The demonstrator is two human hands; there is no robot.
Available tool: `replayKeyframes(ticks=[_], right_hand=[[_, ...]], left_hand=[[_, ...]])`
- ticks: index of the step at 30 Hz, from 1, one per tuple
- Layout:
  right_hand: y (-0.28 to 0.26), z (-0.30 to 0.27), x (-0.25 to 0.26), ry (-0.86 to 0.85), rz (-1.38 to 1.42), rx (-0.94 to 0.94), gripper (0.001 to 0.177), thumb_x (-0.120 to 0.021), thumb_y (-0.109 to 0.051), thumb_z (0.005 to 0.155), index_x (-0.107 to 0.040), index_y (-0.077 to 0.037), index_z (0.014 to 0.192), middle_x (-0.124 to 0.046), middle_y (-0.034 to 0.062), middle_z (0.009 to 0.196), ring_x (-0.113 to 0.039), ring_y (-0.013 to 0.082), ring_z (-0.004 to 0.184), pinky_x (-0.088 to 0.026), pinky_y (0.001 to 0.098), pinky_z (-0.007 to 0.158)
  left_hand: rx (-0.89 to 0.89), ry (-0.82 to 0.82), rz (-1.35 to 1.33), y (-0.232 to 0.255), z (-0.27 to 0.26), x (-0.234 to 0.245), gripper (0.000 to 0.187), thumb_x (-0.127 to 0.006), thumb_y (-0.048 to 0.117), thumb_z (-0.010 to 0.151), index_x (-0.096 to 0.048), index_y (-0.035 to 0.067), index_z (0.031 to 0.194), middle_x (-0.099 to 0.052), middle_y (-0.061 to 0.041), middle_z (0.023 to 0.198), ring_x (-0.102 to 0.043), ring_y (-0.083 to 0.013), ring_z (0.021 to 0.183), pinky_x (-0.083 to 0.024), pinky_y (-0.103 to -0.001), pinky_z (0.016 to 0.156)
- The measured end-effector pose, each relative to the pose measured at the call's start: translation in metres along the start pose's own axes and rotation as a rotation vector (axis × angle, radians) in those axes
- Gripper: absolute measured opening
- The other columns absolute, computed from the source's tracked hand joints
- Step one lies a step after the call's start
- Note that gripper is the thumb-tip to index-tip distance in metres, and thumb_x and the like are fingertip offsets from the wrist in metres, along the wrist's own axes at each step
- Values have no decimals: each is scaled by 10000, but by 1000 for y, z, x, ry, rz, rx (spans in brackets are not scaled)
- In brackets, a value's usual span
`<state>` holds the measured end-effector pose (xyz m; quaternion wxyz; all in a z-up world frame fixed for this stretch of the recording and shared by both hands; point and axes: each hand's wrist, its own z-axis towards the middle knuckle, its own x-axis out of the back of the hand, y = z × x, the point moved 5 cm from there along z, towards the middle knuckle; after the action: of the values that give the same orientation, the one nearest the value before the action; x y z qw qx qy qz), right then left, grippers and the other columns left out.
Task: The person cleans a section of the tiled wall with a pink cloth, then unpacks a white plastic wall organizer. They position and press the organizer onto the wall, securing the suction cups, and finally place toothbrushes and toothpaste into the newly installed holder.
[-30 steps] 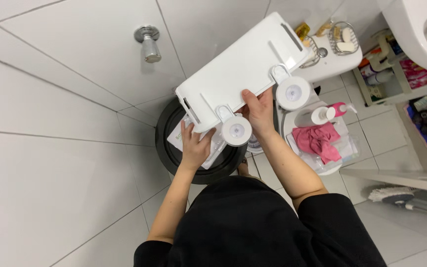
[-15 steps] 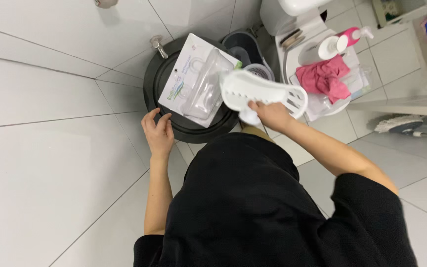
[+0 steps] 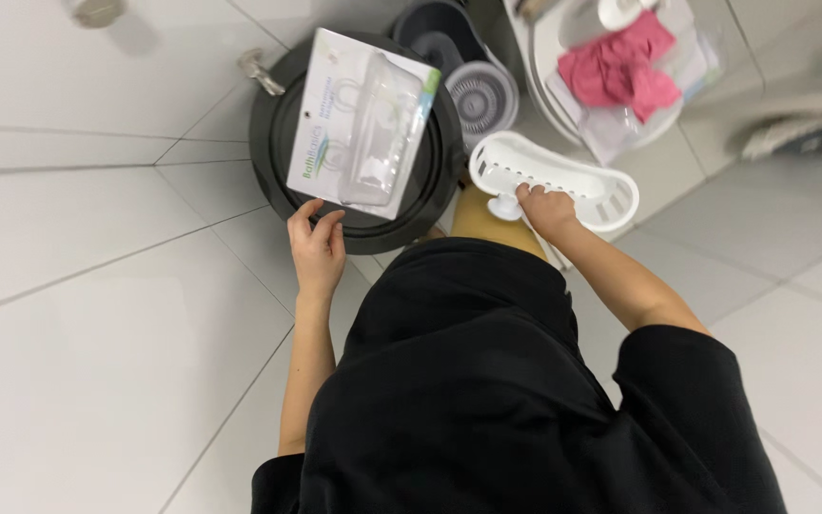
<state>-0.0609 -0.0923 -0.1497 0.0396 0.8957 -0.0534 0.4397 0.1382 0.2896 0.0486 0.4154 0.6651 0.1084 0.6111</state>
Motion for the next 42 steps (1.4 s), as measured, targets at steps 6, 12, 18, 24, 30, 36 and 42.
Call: replayKeyframes(ticks=[6,12,18,24,30,36,42], right_hand=[[-5,-29,-46,-178,13,-94,653,-618,-40,908,-346,11,1499,-634,273,1179,-778,336,730,-620,405,489],[22,-68,-68,-158,-16,-313,827,-756,-114,763,-332,-54,1470,-489,216,1447,-735,416,814,-588,551,502],[17,-35,-47,147,555,-566,725,-661,-86,864,-413,-214,1534,-595,85,1382,-704,383,996,-538,524,840],[-51,3,-10,133,673,-552,731,-626,-88,867,-391,-277,1533,-514,61,1413,-547,362,1186,-540,509,827],[-27,42,24,396,866,-664,652,-626,-142,879,-396,-153,1489,-576,181,1307,-591,422,1134,-506,539,931],[-20,101,154,834,1381,-231,534,-536,-41,950,-437,9,1472,-655,256,1304,-684,398,1175,-576,461,994],[-84,56,302,496,2095,-43,667,-460,46,823,-349,-53,1473,-607,182,1243,-674,316,1043,-606,435,795]], left_hand=[[-126,-54,12,3,-1,-3,160,-712,11,942,-755,70,1085,-582,-118,1323,-546,-304,1219,-504,-409,1013],[-82,-92,13,-9,-1,2,158,-708,19,945,-758,84,1080,-581,-110,1338,-555,-294,1224,-504,-407,1026],[-50,-135,-36,-19,0,-2,157,-696,20,956,-757,85,1084,-565,-113,1354,-538,-306,1242,-511,-387,1033],[86,-202,-109,-24,-2,-11,165,-675,37,934,-750,101,1067,-560,-108,1343,-510,-302,1222,-558,-319,847],[-57,-133,-61,-30,-4,-16,154,-701,33,925,-762,79,1058,-578,-119,1318,-516,-322,1244,-493,-407,1001],[-173,-160,-33,-10,14,-43,544,-754,106,846,-608,103,1369,-505,-180,1430,-457,-392,1312,-421,-484,1108],[-557,118,100,38,56,-43,1089,-929,303,687,-258,298,1545,-225,-173,1620,-202,-482,1507,-198,-693,1222]])
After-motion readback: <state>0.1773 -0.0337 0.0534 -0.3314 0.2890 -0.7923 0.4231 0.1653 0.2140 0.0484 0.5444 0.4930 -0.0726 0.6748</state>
